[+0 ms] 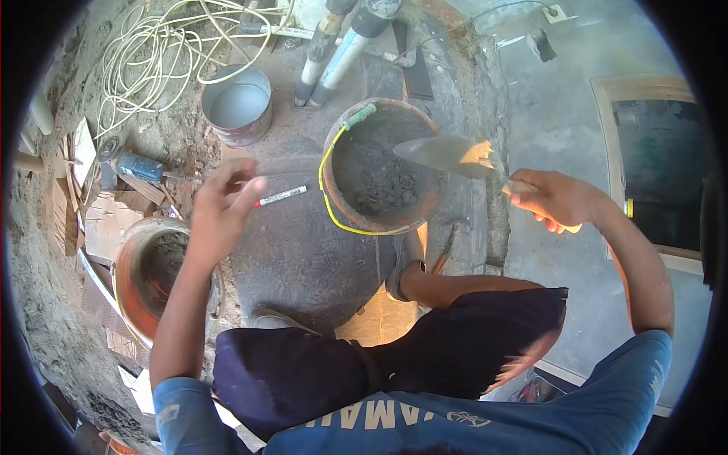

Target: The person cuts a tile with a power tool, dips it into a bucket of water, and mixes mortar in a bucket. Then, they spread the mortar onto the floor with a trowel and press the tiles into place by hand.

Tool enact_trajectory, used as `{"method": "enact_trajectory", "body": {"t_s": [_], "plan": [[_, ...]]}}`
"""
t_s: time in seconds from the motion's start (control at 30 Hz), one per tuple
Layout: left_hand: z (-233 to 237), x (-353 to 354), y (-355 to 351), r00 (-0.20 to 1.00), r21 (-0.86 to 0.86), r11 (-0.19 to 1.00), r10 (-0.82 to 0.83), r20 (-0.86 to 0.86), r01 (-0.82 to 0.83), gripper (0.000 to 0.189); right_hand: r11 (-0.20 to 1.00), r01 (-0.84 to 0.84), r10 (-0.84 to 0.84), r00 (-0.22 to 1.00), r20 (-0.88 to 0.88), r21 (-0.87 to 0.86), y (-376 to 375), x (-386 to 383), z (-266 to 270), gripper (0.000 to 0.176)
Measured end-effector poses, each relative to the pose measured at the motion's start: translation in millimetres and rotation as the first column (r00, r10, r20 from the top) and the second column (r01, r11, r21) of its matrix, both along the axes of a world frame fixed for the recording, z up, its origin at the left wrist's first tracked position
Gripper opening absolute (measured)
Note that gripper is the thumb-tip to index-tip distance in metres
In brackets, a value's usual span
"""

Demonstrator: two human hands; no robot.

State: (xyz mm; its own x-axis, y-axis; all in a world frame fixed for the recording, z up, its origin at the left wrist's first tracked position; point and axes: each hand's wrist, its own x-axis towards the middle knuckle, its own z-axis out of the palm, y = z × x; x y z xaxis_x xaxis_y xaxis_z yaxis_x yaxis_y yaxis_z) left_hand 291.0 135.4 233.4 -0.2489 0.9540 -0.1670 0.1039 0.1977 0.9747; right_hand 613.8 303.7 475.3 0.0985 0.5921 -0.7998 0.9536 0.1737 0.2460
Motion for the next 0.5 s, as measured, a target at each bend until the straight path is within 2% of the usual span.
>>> {"method": "enact_trajectory", "body": {"t_s": [0.07, 0.1, 0.13, 0.17, 0.2, 0.23, 0.27, 0.3, 0.33, 0.37, 0.4, 0.43, 0.47, 0.5], "plan": [[-27, 26, 40, 0.993, -0.036, 0.993, -0.113, -0.039, 0.112, 0.048, 0.968, 0.191, -0.191, 0.981, 0.017, -0.164, 20, 2, -22, 0.043], [-47, 36, 56, 0.988, -0.085, 0.986, -0.148, -0.049, 0.143, 0.053, 0.958, 0.173, -0.186, 0.982, -0.037, -0.227, 31, 10, -56, 0.041], [-63, 45, 70, 0.983, -0.123, 0.979, -0.174, -0.064, 0.165, 0.057, 0.95, 0.143, -0.176, 0.979, -0.099, -0.277, 44, 17, -100, 0.039], [-73, 58, 79, 0.985, -0.165, 0.975, -0.162, -0.051, 0.152, 0.059, 0.936, 0.002, -0.074, 0.979, -0.191, -0.353, 48, 7, -141, 0.048], [-77, 73, 88, 0.988, -0.208, 0.968, -0.148, -0.032, 0.139, 0.061, 0.929, 0.003, -0.091, 0.971, -0.22, -0.37, 46, -2, -194, 0.047], [-75, 80, 98, 0.99, -0.198, 0.974, -0.128, -0.058, 0.114, 0.061, 0.934, -0.086, 0.019, 0.981, -0.192, -0.346, 43, -16, -198, 0.047], [-76, 87, 102, 0.991, -0.181, 0.974, -0.135, 0.003, 0.133, 0.06, 0.927, -0.174, 0.127, 0.979, -0.159, -0.332, 37, -21, -203, 0.048], [-83, 99, 94, 0.984, -0.189, 0.968, -0.153, 0.088, 0.167, 0.06, 0.916, -0.18, 0.129, 0.978, -0.163, -0.358, 31, -13, -213, 0.048], [-91, 100, 94, 0.96, -0.163, 0.971, -0.13, 0.25, 0.174, 0.055, 0.909, -0.331, 0.285, 0.937, -0.202, -0.255, 25, 1, -224, 0.046], [-95, 96, 101, 0.964, -0.16, 0.973, -0.126, 0.236, 0.166, 0.055, 0.868, -0.486, 0.455, 0.862, -0.223, -0.107, 31, 6, -229, 0.044], [-102, 97, 98, 0.979, -0.122, 0.982, -0.122, 0.162, 0.143, 0.052, 0.864, -0.489, 0.455, 0.861, -0.23, -0.122, 28, 10, -222, 0.044], [-99, 102, 92, 0.99, -0.086, 0.989, -0.112, 0.09, 0.12, 0.049, 0.822, -0.567, 0.541, 0.809, -0.232, -0.062, 22, 13, -206, 0.041], [-94, 101, 92, 0.993, -0.127, 0.986, -0.104, 0.062, 0.111, 0.045, 0.768, -0.64, 0.626, 0.745, -0.23, 0.016, 23, 13, -197, 0.037], [-84, 99, 95, 0.994, -0.131, 0.986, -0.099, 0.047, 0.105, 0.045, 0.759, -0.648, 0.644, 0.736, -0.209, 0.061, 26, 20, -197, 0.033]]}}
